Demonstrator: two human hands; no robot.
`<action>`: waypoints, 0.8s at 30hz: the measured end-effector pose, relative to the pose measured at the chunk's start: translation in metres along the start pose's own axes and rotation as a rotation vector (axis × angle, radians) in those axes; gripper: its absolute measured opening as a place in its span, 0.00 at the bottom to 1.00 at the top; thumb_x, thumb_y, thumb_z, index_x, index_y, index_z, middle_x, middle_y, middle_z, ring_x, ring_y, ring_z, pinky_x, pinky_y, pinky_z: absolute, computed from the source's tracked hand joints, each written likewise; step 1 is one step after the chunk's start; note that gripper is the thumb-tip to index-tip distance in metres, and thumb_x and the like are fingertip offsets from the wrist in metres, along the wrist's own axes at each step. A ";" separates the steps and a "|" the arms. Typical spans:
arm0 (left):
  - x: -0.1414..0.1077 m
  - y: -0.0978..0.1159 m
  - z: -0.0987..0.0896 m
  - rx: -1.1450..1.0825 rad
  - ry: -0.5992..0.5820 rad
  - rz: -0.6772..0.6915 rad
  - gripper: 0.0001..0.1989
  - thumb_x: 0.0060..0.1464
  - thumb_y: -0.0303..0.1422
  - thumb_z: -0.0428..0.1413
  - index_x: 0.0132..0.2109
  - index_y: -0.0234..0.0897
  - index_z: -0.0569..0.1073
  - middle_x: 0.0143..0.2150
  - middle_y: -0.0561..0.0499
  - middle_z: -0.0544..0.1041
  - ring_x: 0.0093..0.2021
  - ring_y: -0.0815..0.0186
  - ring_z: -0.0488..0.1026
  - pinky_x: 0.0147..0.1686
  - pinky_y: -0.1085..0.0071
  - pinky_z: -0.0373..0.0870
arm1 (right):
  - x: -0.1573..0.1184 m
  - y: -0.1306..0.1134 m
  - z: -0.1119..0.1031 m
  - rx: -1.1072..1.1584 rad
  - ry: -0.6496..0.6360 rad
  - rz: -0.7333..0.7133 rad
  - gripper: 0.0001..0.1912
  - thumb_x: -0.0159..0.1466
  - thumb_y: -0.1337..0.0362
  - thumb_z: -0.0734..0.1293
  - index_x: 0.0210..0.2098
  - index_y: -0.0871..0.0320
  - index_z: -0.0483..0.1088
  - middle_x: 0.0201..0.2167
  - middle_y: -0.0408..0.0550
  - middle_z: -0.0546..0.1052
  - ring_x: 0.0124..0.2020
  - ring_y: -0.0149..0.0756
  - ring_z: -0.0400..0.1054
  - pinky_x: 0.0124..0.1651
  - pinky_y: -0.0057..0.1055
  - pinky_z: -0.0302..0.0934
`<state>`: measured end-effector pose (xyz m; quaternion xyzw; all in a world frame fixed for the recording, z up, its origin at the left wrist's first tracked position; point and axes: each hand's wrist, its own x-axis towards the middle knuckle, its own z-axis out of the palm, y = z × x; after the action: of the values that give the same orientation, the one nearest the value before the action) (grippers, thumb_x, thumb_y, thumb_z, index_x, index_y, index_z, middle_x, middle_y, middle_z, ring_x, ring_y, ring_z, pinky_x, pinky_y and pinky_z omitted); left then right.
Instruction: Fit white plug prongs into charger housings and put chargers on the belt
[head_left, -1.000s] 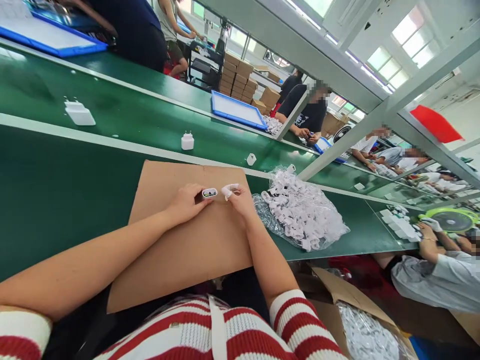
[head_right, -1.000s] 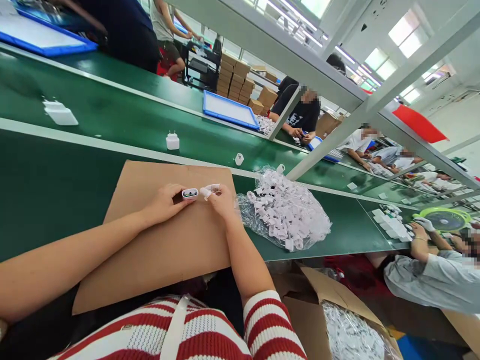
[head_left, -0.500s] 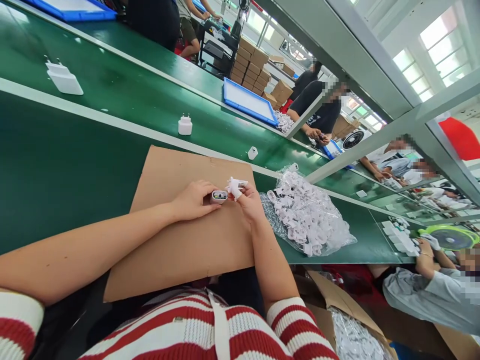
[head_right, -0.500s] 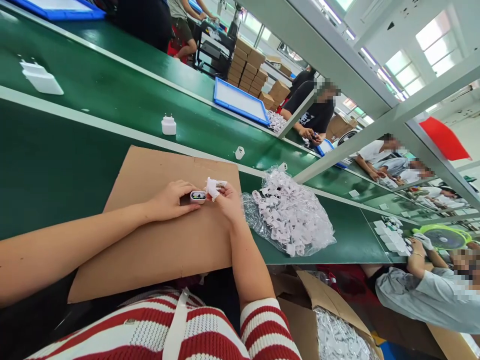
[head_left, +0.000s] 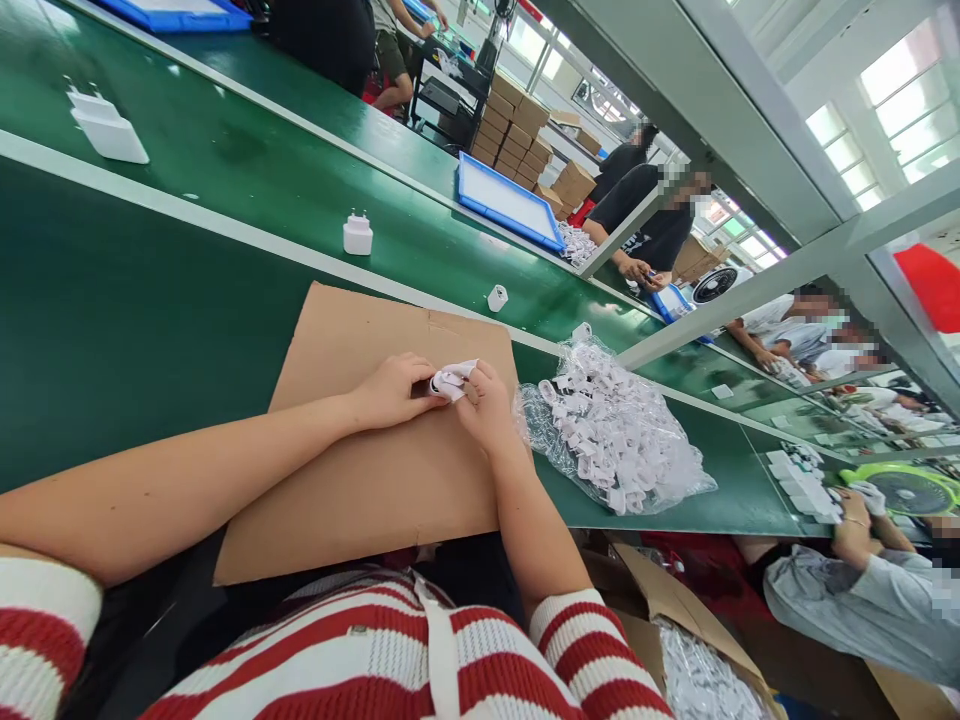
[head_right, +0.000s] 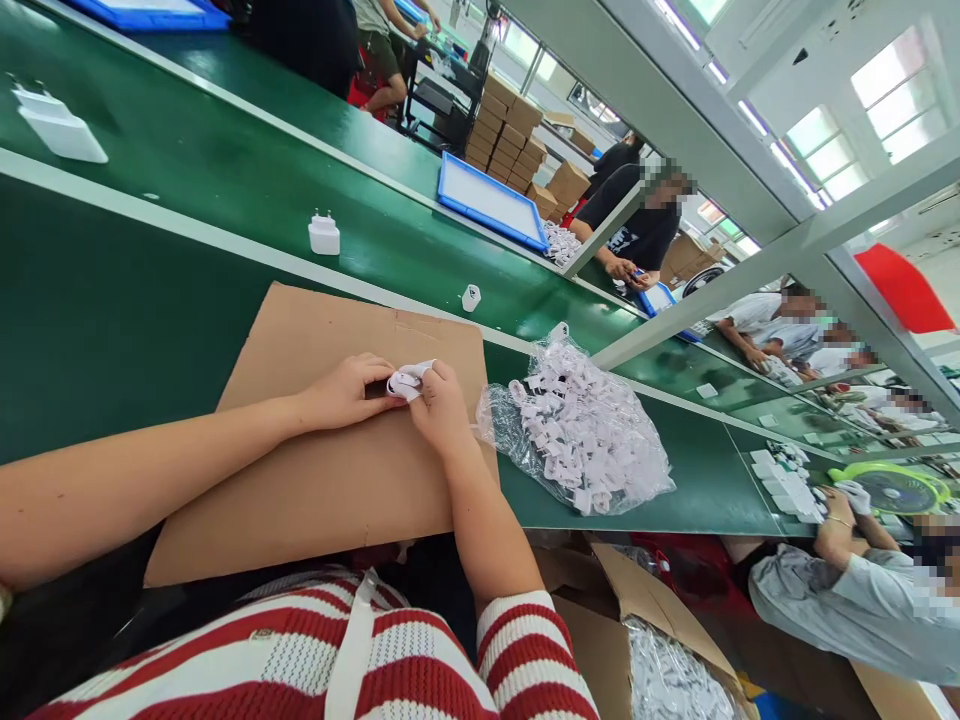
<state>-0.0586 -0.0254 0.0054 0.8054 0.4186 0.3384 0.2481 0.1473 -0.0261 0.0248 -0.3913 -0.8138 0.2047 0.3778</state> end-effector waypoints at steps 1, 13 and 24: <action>0.000 0.000 0.000 0.000 0.001 -0.008 0.19 0.61 0.50 0.57 0.39 0.38 0.78 0.39 0.45 0.79 0.41 0.55 0.73 0.43 0.60 0.68 | 0.000 0.000 0.000 0.003 0.024 -0.009 0.10 0.67 0.66 0.66 0.45 0.55 0.77 0.43 0.52 0.76 0.48 0.42 0.71 0.52 0.39 0.68; 0.001 0.000 0.000 -0.015 0.008 -0.007 0.17 0.59 0.50 0.59 0.40 0.40 0.79 0.39 0.46 0.79 0.42 0.55 0.74 0.47 0.59 0.69 | 0.003 0.002 0.001 -0.162 -0.036 0.041 0.08 0.63 0.69 0.68 0.39 0.53 0.79 0.35 0.47 0.74 0.45 0.42 0.65 0.49 0.37 0.63; 0.002 0.000 0.003 -0.027 0.023 -0.065 0.20 0.57 0.52 0.58 0.42 0.40 0.80 0.41 0.45 0.80 0.44 0.53 0.74 0.48 0.57 0.70 | 0.011 0.011 0.002 -0.115 -0.081 0.159 0.09 0.59 0.69 0.70 0.37 0.50 0.80 0.33 0.42 0.75 0.42 0.39 0.72 0.59 0.40 0.63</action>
<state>-0.0555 -0.0244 0.0036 0.7841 0.4425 0.3449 0.2652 0.1464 -0.0112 0.0214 -0.4671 -0.8052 0.2025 0.3041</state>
